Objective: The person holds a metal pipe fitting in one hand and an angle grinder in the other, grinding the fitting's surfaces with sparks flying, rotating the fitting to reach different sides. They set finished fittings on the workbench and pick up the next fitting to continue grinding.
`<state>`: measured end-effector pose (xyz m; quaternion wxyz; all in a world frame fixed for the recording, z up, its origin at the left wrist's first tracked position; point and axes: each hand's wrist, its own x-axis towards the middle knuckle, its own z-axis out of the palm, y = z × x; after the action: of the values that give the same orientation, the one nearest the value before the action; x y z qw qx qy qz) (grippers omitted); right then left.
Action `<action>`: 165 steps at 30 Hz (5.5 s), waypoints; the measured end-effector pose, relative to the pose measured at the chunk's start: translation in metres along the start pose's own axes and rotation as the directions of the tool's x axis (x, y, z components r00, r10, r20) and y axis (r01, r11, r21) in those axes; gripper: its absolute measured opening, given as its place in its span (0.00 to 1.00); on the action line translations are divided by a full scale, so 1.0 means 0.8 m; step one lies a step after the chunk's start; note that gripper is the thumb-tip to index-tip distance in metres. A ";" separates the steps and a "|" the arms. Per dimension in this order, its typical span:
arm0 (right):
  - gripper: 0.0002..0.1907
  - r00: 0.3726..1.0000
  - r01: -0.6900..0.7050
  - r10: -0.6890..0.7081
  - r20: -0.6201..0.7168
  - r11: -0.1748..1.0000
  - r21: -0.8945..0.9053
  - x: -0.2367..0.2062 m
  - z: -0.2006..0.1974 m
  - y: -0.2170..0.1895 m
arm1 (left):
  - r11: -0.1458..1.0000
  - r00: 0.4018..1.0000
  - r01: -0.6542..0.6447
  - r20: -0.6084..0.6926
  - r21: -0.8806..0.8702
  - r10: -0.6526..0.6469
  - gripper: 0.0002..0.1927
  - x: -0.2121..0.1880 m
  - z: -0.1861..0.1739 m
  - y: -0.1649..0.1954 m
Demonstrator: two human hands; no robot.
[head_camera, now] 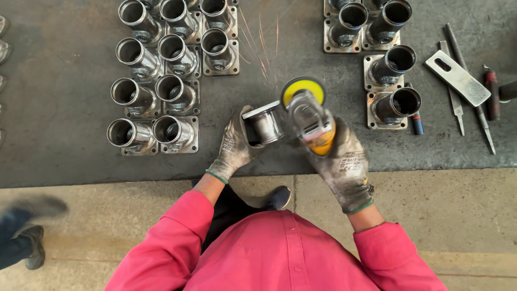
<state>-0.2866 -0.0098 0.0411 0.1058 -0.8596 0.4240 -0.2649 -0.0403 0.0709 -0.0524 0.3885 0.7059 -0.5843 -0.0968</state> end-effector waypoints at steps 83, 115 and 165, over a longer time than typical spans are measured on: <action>0.35 0.880 -0.410 -0.086 0.468 -0.636 0.654 -0.068 0.043 0.181 | 0.955 0.926 -0.263 0.313 0.136 0.210 0.56 0.029 -0.028 0.081; 0.38 0.912 -0.334 0.243 0.330 0.907 0.255 -0.014 -0.065 0.063 | 0.997 0.997 0.076 0.020 0.005 -0.077 0.54 -0.035 0.047 0.044; 0.42 0.784 -0.226 0.315 0.535 0.947 -0.227 0.052 -0.105 -0.026 | 0.996 0.996 0.079 0.038 0.050 -0.081 0.61 -0.045 0.051 0.035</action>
<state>-0.2977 -0.0260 0.1348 0.1982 -0.8345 0.5115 0.0519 -0.0960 0.0849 -0.0732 0.3554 0.7358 -0.5655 -0.1119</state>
